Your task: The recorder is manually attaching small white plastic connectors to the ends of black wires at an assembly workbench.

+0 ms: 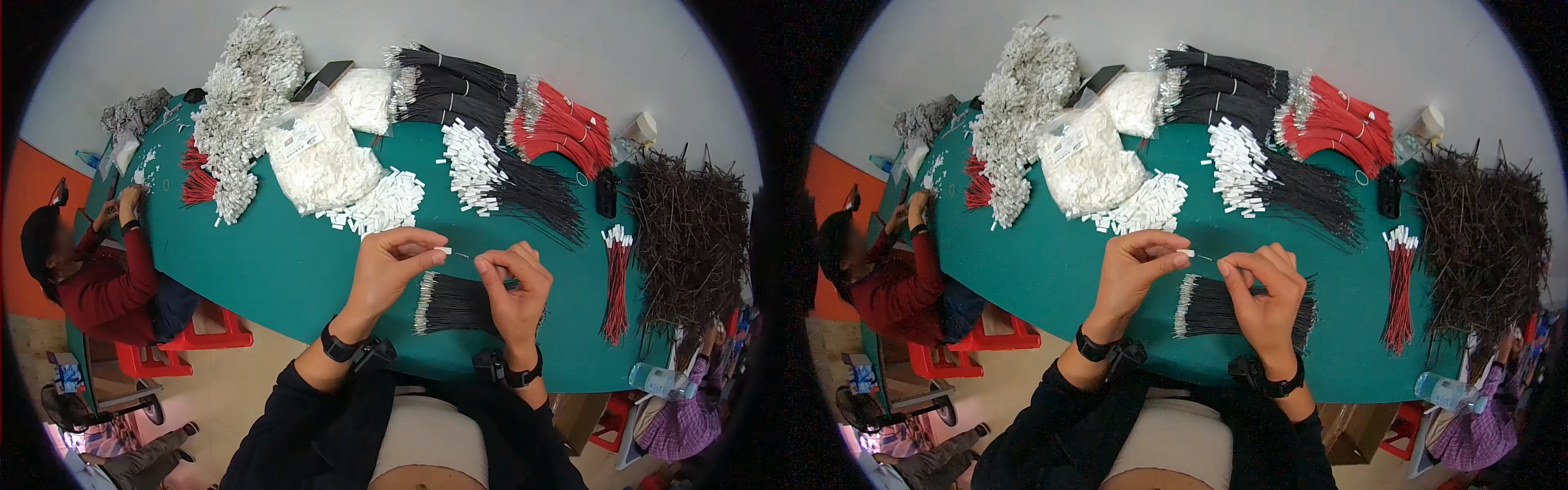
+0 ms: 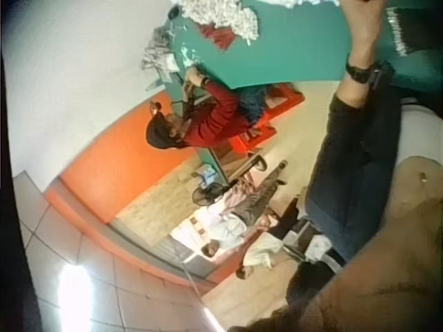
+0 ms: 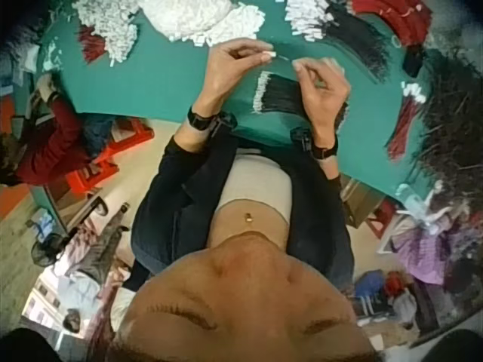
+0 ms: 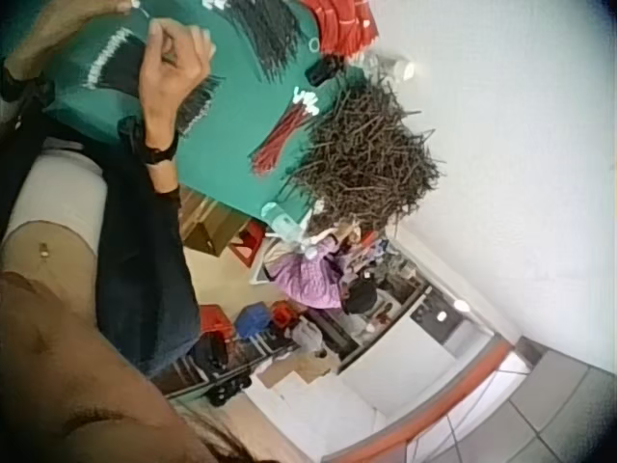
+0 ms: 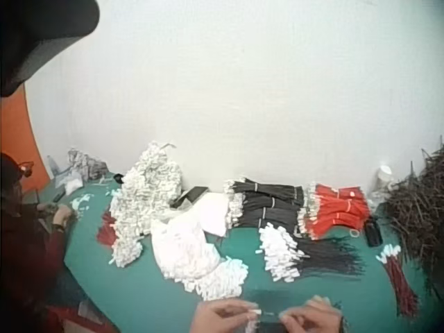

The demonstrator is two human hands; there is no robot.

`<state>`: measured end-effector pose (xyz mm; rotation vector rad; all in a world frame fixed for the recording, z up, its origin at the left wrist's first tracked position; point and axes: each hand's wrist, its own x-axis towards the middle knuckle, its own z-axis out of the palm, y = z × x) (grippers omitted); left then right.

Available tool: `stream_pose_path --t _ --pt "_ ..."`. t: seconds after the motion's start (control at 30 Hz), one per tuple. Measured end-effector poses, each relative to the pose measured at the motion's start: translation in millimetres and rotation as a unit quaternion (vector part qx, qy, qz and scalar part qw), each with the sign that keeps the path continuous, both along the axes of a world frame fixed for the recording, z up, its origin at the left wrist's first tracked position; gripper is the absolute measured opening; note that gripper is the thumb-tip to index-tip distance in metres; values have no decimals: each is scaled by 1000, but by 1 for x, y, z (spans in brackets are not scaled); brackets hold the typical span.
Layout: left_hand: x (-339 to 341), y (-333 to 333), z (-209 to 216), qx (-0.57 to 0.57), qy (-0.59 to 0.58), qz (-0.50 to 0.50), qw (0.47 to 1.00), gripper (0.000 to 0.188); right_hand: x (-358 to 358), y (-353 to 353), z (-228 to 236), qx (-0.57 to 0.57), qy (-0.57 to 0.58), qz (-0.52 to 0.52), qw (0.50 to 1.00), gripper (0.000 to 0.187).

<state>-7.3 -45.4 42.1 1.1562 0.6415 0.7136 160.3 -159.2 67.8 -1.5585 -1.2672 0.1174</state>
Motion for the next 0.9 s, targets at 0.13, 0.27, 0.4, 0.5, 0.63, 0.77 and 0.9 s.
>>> stream_pose_path --t 0.13,0.27,0.4,0.5,0.63,0.77,0.9 --pt "1 0 0 3 -1 -4 1000 17 0 0 -2 -4 2 3 1000 6" --pt "1 -1 1 22 -2 -18 1000 15 -2 1 -2 -17 1 9 1000 7" --pt "1 -1 -1 30 8 -22 999 14 -2 1 -2 -19 -15 19 1000 7" --pt "2 -3 -4 32 13 -17 999 12 -3 2 -3 -6 -25 17 1000 7" --pt "2 -2 -4 28 14 -22 999 11 -1 2 -6 -13 -24 20 999 8" --pt "2 -2 -3 15 18 -28 999 11 2 3 -8 -11 -18 26 999 9" --pt "1 -2 -7 20 28 -28 999 12 0 2 -8 -14 -22 39 999 10"
